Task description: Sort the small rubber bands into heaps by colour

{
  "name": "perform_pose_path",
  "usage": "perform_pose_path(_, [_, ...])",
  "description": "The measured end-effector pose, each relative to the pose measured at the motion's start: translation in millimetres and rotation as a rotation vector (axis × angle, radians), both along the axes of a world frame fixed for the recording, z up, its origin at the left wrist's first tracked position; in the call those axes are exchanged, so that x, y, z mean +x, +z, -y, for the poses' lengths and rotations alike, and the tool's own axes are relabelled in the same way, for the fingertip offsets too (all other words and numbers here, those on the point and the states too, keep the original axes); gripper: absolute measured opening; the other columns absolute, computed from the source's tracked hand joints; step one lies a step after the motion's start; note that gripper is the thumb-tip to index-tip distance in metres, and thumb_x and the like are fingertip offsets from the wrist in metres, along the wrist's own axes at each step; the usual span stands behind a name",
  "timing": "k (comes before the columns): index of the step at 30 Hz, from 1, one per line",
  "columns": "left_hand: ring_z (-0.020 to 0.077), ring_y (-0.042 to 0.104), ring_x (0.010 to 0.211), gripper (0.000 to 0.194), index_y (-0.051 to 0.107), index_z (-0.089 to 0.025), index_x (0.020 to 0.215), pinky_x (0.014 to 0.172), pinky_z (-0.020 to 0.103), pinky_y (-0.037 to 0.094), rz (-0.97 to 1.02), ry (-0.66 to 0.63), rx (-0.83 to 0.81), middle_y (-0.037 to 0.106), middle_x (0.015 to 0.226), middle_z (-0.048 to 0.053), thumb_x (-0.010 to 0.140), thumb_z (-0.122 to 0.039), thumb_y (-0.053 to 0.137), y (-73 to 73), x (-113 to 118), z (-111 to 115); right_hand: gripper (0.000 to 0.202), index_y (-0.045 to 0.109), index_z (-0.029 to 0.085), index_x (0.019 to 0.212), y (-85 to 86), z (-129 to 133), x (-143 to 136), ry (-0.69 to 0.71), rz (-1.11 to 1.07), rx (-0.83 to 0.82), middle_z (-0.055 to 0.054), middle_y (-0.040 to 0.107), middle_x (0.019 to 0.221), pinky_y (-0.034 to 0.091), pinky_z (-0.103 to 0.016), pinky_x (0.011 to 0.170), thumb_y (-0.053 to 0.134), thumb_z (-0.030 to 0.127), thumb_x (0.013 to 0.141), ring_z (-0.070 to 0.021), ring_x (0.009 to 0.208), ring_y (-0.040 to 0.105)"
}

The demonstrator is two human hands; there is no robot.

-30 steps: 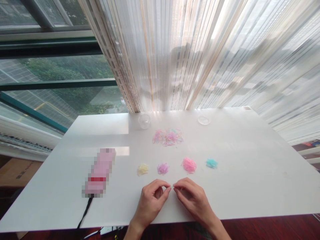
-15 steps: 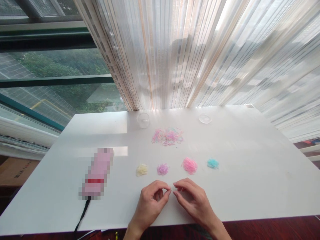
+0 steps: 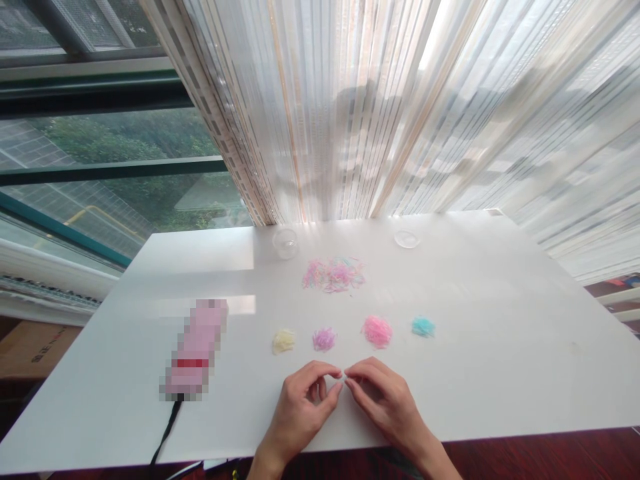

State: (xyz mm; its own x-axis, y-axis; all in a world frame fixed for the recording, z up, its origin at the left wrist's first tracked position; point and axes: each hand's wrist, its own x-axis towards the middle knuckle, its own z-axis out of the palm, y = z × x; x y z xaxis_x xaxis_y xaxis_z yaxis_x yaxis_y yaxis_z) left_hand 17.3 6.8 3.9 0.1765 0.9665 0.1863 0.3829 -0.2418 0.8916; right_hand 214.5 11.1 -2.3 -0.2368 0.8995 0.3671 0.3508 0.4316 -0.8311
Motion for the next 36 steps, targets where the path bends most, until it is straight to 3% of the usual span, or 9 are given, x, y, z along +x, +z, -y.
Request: perform_pose_path(36, [0.0106, 0.06, 0.053, 0.009, 0.078, -0.019, 0.089, 0.054, 0.018, 0.051, -0.035, 0.011, 0.009, 0.076, 0.073, 0.001, 0.094, -0.021, 0.07, -5.2, 1.7, 2.3, 0.013, 0.073, 0.022, 0.096, 0.0, 1.2, 1.8, -0.005, -0.002, -0.032, -0.003, 0.074, 0.081, 0.058, -0.025, 0.068, 0.062, 0.017, 0.101, -0.016, 0.071, 0.07])
